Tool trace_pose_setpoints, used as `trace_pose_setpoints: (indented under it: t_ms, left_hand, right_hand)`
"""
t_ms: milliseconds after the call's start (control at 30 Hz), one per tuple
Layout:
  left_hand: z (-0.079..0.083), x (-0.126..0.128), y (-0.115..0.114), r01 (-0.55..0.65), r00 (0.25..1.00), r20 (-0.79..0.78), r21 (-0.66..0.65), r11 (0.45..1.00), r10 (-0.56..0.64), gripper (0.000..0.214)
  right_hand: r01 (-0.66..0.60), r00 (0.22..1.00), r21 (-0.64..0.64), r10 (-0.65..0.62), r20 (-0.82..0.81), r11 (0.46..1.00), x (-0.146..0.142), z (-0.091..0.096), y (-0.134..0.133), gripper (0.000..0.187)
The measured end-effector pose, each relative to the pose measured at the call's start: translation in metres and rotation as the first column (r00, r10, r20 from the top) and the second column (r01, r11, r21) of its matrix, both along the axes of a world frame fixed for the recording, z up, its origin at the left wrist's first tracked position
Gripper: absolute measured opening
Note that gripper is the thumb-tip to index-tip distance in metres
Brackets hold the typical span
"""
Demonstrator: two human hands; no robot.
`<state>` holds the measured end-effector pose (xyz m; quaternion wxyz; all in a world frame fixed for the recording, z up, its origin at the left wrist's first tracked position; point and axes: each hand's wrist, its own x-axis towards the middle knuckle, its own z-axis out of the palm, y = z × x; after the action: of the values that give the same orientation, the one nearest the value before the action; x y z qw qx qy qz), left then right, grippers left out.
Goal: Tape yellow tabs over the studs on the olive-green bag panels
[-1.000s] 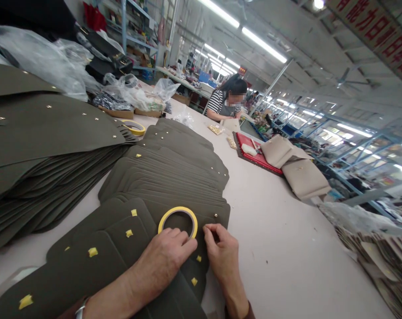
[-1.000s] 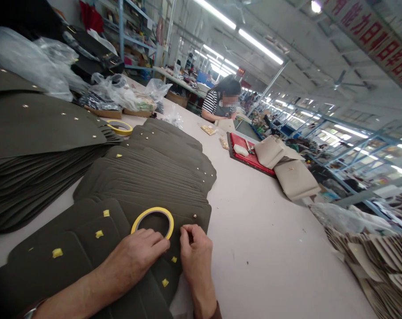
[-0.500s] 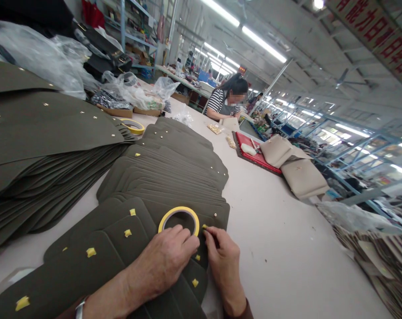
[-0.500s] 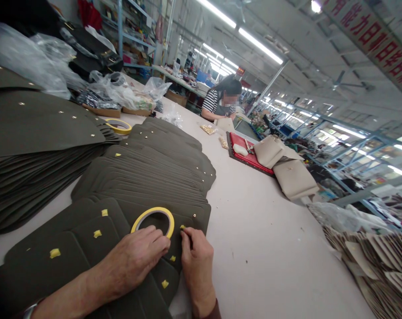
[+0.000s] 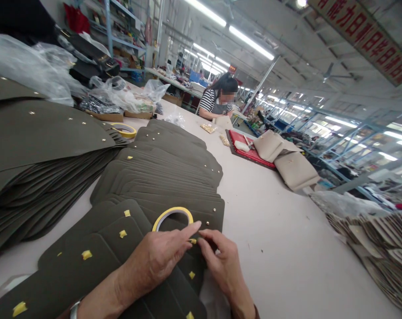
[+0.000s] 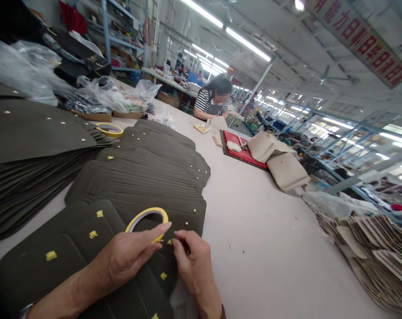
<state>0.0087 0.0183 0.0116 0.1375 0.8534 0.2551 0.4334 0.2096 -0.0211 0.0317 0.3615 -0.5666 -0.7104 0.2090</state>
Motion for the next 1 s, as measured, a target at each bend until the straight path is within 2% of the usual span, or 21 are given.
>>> trace_pose_setpoints:
  t_ms: [100,167,267,400,533,633,700,733,800,833,900,1000]
  left_hand:
    - [-0.002,0.001,-0.001,-0.045,0.997,-0.061,-0.020,0.999,0.043,0.042]
    - [-0.003,0.001,-0.002,-0.044,0.995,-0.092,-0.018,0.999,0.042,0.039]
    - [-0.004,0.001,-0.003,-0.014,0.995,-0.101,-0.004,1.000,0.014,0.038]
    - [-0.002,0.001,-0.005,0.022,0.995,-0.100,-0.004,1.000,-0.022,0.029]
    - [0.000,0.001,-0.004,0.049,0.996,-0.077,-0.015,0.999,-0.050,0.021]
    - [0.003,0.002,-0.003,0.056,0.995,-0.082,-0.057,0.997,-0.060,0.018]
    - [0.005,0.003,-0.004,0.054,0.994,-0.097,-0.060,0.997,-0.059,0.021]
    - [0.006,0.004,-0.005,0.049,0.994,-0.095,-0.046,0.998,-0.053,0.022]
    - [0.007,0.005,-0.008,0.058,0.996,-0.070,-0.023,0.998,-0.059,0.023]
    - [0.007,0.006,-0.009,0.073,0.996,-0.049,-0.018,0.997,-0.074,0.022]
    - [0.007,0.007,-0.011,0.097,0.995,-0.010,-0.013,0.995,-0.097,0.019]
    - [0.005,0.009,-0.010,0.015,0.998,-0.059,-0.006,1.000,-0.016,0.016]
  right_hand:
    - [-0.089,0.992,0.174,0.102,-0.071,0.981,-0.004,0.006,-0.006,0.024]
    - [-0.164,0.985,0.267,0.172,-0.007,0.950,-0.007,0.009,-0.006,0.029]
    - [-0.225,0.974,0.330,0.203,0.099,0.917,-0.011,0.010,-0.004,0.026]
    - [-0.220,0.972,0.411,0.164,0.167,0.884,-0.016,0.006,-0.001,0.018]
    - [-0.140,0.983,0.511,0.057,0.175,0.848,-0.020,-0.001,-0.001,0.018]
    - [-0.077,0.987,0.528,-0.008,0.157,0.846,-0.023,-0.004,-0.005,0.017]
    - [0.004,0.996,0.459,-0.046,0.082,0.888,-0.026,-0.005,-0.009,0.015]
    - [0.060,0.997,0.375,-0.070,0.012,0.925,-0.027,-0.004,-0.010,0.014]
    - [0.170,0.973,0.109,-0.149,-0.174,0.979,-0.028,-0.003,-0.011,0.011]
    - [0.204,0.941,-0.038,-0.207,-0.269,0.978,-0.026,-0.002,-0.010,0.011]
    - [0.216,0.854,-0.274,-0.318,-0.412,0.937,-0.018,-0.002,-0.007,0.015]
    - [0.179,0.772,-0.457,-0.412,-0.484,0.872,0.005,-0.004,-0.004,0.030]
